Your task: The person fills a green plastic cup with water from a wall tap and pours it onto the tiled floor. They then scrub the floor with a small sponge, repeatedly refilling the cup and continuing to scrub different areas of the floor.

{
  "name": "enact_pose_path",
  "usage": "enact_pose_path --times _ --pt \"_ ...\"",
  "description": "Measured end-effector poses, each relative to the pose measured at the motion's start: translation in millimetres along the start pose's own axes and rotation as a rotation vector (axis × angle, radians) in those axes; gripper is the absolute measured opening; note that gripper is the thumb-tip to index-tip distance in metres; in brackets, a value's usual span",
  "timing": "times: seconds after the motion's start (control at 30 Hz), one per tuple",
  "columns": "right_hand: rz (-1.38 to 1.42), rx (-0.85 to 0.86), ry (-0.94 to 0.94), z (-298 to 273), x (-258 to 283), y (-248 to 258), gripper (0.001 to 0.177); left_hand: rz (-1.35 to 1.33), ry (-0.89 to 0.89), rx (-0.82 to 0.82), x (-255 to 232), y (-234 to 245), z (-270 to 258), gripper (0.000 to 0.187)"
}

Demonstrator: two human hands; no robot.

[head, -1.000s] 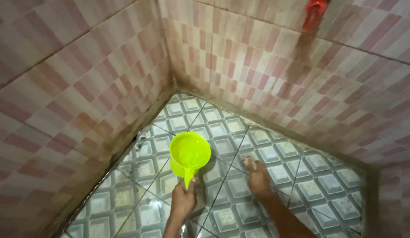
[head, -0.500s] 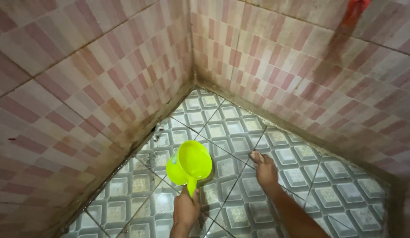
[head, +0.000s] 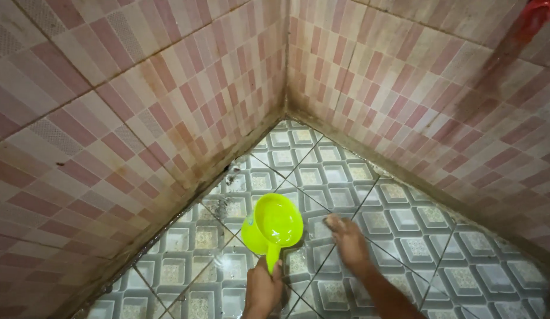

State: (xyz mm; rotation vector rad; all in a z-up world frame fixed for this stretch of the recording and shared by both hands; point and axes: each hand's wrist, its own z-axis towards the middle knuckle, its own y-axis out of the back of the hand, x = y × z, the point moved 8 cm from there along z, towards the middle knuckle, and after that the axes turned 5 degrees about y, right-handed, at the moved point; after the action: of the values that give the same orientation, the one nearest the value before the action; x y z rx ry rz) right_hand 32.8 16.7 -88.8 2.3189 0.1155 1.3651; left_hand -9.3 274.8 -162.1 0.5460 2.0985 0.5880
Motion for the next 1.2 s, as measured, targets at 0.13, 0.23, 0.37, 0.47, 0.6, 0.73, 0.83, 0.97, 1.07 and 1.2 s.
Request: enact_pose_path --times 0.13,0.23,0.37,0.47,0.6,0.73,0.83,0.97,1.07,1.2 --pt "-0.746 -0.182 0.662 98 -91 -10 0.063 -0.07 0.094 0.089 2 3 -10 0.037" --pt "-0.338 -0.104 0.366 78 -96 -17 0.053 -0.221 -0.013 0.028 14 -2 0 0.036" --pt "-0.747 -0.152 0.759 66 -98 -60 0.062 -0.154 0.067 0.036 22 -1 -2 0.037" --pt "-0.759 -0.048 0.774 61 -106 -75 0.065 -0.146 0.085 -0.04 51 -5 9 0.037" --pt "-0.01 0.025 -0.054 -11 1 -26 0.057 -0.113 0.136 -0.166 90 20 16 0.043" --pt "-0.817 -0.126 0.717 126 -113 -75 0.067 -0.038 0.288 -0.227 122 52 4 0.046" --pt "-0.791 -0.199 0.869 117 -101 -105 0.083 -0.023 0.332 -0.301 145 71 1 0.051" --pt "-0.614 -0.002 0.842 94 -74 -144 0.065 -0.058 0.403 -0.342 164 92 -11 0.049" --pt "-0.572 0.13 0.682 83 -62 -157 0.069 -0.066 0.432 -0.368 184 96 -17 0.048" --pt "-0.55 0.156 0.797 58 -51 -177 0.073 -0.071 0.602 -0.311 154 124 -58 0.064"
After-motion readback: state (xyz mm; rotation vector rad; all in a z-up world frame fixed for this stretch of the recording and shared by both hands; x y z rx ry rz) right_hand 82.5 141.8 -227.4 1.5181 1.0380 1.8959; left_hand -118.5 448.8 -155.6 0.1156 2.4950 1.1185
